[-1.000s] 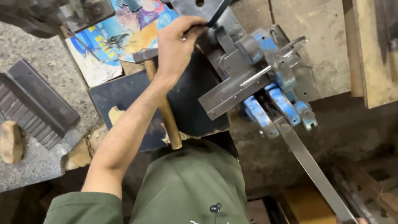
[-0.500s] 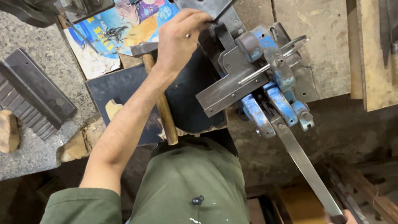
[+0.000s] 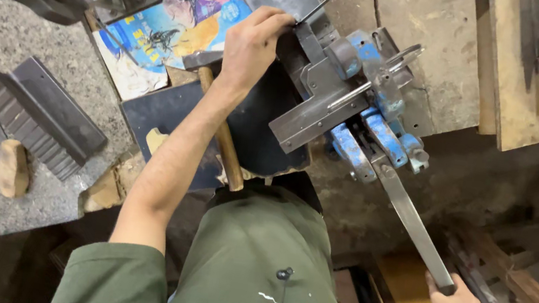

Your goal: The person repeatedly places a small metal piece into a vise, secures it, and uses a hammer to strike it against a metal guide. They remove the piece, inspect it, and repeat the process to shape the metal.

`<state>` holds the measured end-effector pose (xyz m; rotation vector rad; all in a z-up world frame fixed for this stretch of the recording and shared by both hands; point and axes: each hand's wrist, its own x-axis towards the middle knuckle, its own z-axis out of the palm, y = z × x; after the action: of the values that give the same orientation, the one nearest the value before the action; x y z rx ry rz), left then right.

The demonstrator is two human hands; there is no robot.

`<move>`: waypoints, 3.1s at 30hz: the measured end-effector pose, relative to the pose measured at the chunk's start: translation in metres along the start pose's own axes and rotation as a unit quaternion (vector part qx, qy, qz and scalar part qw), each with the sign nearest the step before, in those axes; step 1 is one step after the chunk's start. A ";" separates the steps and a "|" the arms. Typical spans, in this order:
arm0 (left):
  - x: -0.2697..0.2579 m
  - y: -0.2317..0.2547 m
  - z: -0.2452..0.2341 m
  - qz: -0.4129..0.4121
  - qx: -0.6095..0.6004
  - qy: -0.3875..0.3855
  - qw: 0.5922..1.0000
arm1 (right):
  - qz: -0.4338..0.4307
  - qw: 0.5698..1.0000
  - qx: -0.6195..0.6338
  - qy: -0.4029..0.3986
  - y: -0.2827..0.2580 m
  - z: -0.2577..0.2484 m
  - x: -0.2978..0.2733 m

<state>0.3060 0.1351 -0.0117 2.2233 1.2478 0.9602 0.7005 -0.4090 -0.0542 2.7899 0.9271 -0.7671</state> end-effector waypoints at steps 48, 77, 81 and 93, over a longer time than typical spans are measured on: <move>-0.205 0.037 -0.263 -0.129 -0.060 0.067 0.988 | -0.610 0.761 0.218 0.034 -0.540 -0.043 -0.189; -0.215 -0.072 -0.269 0.023 -0.169 -0.162 0.972 | -0.587 0.774 0.221 -0.088 -0.542 0.064 -0.211; -0.210 -0.073 -0.270 0.037 -0.219 -0.216 0.951 | -0.454 0.781 0.366 -0.221 -0.534 0.046 -0.206; -0.211 -0.093 -0.255 0.096 -0.056 -0.168 0.979 | -0.460 0.838 0.268 -0.120 -0.559 0.069 -0.178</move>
<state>-0.0115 0.0074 0.0243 2.3251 0.8232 0.6615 0.2220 -0.0690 0.0068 2.3671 2.3349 -1.6521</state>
